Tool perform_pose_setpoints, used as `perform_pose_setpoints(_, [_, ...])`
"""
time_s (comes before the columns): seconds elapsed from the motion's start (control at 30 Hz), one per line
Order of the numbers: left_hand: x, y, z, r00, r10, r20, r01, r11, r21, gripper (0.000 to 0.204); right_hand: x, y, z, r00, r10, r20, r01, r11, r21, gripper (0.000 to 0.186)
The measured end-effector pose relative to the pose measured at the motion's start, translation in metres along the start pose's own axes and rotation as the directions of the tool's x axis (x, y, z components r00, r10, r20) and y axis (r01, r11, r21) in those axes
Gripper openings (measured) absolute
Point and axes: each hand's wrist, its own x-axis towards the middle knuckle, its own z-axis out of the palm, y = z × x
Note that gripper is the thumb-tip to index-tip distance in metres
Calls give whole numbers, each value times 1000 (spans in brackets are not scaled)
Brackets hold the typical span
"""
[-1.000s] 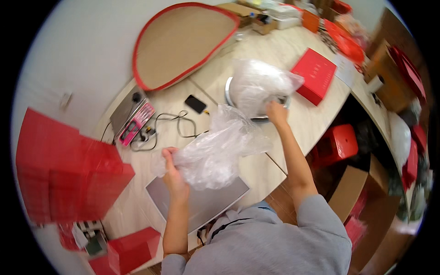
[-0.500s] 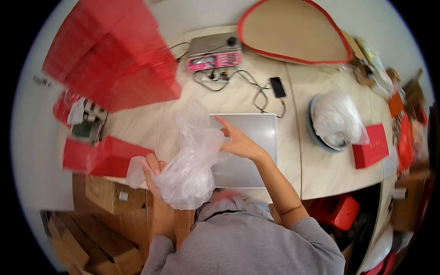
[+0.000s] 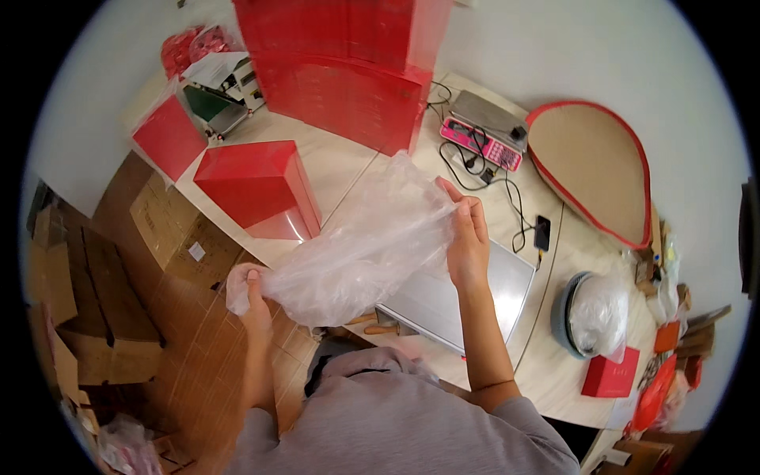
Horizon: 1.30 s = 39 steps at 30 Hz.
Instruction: The person repeatedly picks up red rectangular boxes, wraps them in clear plastic bags, and stacks them on a table. The process involves folding the plastic around each box and placing the finished items into a growing pile.
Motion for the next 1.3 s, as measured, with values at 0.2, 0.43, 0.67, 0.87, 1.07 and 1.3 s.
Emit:
perform_pose_setpoints(0.2, [59, 10, -79, 961, 180, -208, -194, 980, -51, 64, 2, 16, 89, 865, -189, 465, 232, 972, -37, 13])
perform_pose_setpoints(0.43, [127, 50, -107, 893, 331, 305, -386, 912, 141, 98, 1, 59, 213, 484, -109, 868, 237, 972, -10, 12])
perform_pose_setpoints(0.67, [177, 17, -136, 719, 127, 684, -105, 992, -74, 13, 6, 89, 293, 668, -20, 744, 175, 976, -131, 41])
perform_pose_setpoints(0.87, [223, 2, -153, 682, -179, 709, 475, 846, -243, 32, 26, 103, 306, 453, 533, 715, -9, 805, -594, 39])
perform_pose_setpoints(1.07, [251, -17, -127, -170, -96, 981, 284, 948, 142, 32, 83, 113, 268, 709, 471, 524, -554, 832, 1, 27])
perform_pose_setpoints(1.3, [251, -52, -117, 584, -224, 780, 789, 385, -479, 34, 66, 112, 248, 631, 726, 274, -570, 673, -470, 49])
